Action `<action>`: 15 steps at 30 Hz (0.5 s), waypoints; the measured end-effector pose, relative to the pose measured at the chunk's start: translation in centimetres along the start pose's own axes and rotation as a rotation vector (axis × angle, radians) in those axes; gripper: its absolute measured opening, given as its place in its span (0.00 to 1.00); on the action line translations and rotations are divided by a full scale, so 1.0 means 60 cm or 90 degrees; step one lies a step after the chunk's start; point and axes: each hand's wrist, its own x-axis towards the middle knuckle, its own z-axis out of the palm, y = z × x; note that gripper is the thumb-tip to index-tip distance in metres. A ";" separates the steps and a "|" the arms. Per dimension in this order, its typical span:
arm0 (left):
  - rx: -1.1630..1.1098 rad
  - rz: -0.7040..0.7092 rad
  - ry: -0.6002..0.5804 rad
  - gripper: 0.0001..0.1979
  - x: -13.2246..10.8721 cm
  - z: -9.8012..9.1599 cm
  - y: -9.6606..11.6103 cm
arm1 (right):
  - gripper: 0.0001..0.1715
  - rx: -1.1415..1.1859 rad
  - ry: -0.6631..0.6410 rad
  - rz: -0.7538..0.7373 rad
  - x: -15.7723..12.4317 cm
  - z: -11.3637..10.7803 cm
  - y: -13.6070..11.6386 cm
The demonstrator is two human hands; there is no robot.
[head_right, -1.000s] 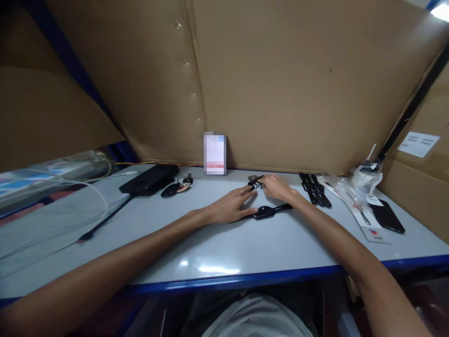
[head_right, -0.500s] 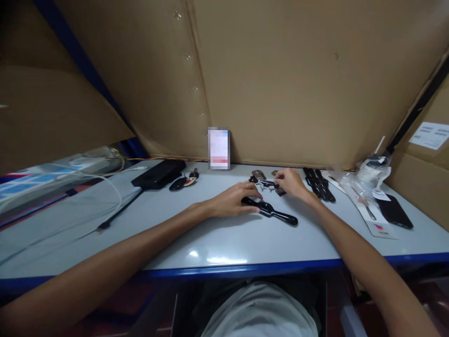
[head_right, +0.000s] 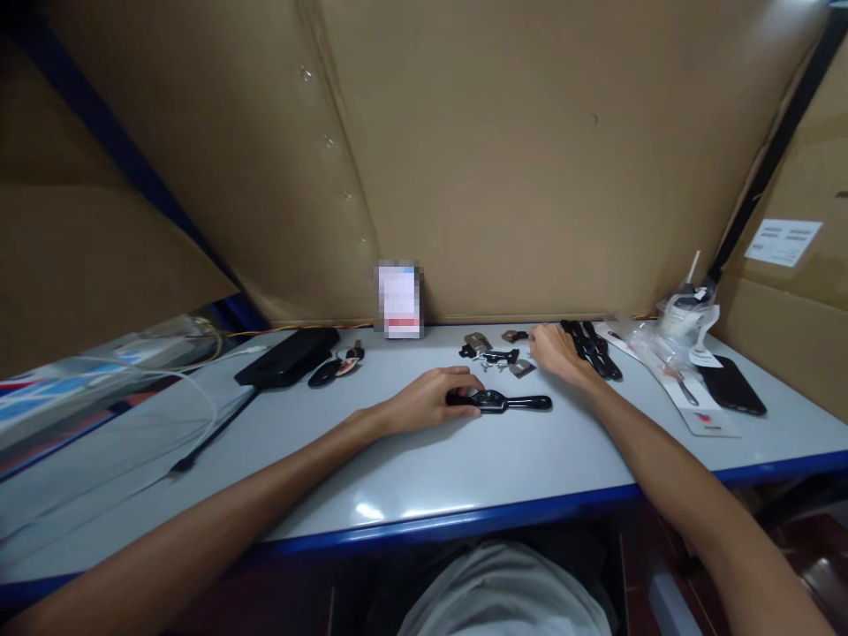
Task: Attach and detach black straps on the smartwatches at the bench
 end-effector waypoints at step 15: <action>0.003 -0.017 -0.007 0.10 0.003 0.004 0.009 | 0.14 0.055 -0.005 -0.083 0.025 0.021 -0.061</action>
